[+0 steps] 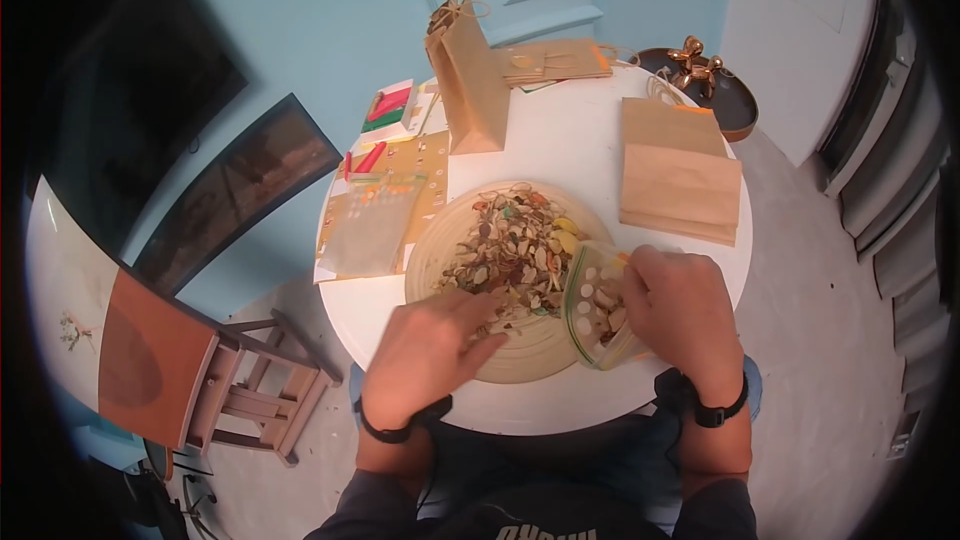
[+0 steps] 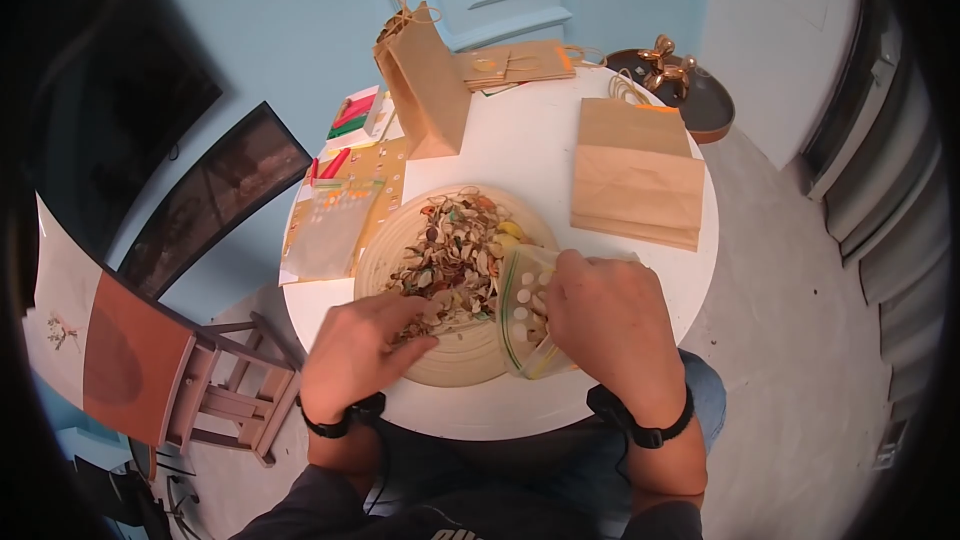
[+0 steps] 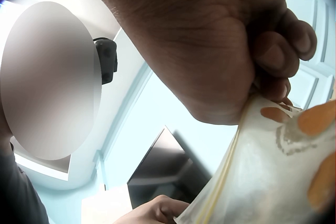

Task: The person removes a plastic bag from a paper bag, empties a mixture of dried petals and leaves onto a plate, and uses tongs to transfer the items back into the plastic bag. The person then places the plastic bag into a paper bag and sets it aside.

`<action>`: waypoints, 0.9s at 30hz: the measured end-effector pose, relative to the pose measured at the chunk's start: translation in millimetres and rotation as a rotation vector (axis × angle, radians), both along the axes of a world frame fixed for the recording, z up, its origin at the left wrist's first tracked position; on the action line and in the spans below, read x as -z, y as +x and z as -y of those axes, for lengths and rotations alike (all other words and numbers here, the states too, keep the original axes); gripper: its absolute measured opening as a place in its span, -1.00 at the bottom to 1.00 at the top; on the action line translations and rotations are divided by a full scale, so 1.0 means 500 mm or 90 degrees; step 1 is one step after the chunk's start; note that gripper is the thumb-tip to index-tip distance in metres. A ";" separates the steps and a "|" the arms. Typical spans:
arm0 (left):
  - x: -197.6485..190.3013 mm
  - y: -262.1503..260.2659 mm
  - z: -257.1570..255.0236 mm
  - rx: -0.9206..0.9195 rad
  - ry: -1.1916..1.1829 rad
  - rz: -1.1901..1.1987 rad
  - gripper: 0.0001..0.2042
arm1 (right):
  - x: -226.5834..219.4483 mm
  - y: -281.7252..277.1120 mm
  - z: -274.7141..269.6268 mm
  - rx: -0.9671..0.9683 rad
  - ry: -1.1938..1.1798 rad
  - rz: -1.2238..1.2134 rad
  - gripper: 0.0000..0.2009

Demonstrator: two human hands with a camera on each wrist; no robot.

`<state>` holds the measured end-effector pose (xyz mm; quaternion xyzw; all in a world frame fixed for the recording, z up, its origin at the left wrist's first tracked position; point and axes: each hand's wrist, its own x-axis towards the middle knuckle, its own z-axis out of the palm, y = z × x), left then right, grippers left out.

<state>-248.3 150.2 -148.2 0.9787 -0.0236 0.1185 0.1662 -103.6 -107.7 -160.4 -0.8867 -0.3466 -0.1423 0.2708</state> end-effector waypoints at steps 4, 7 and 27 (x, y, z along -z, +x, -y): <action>-0.012 -0.049 -0.070 -0.101 0.022 -0.059 -0.62 | 0.003 0.002 0.006 0.003 0.001 0.011 -0.82; -0.024 -0.092 -0.108 -0.155 -0.011 -0.111 -0.64 | 0.001 -0.001 0.006 0.007 -0.002 0.014 -0.80; 0.059 -0.015 -0.121 -0.203 0.094 0.008 -0.68 | 0.004 -0.005 -0.030 -0.010 -0.015 0.010 -0.80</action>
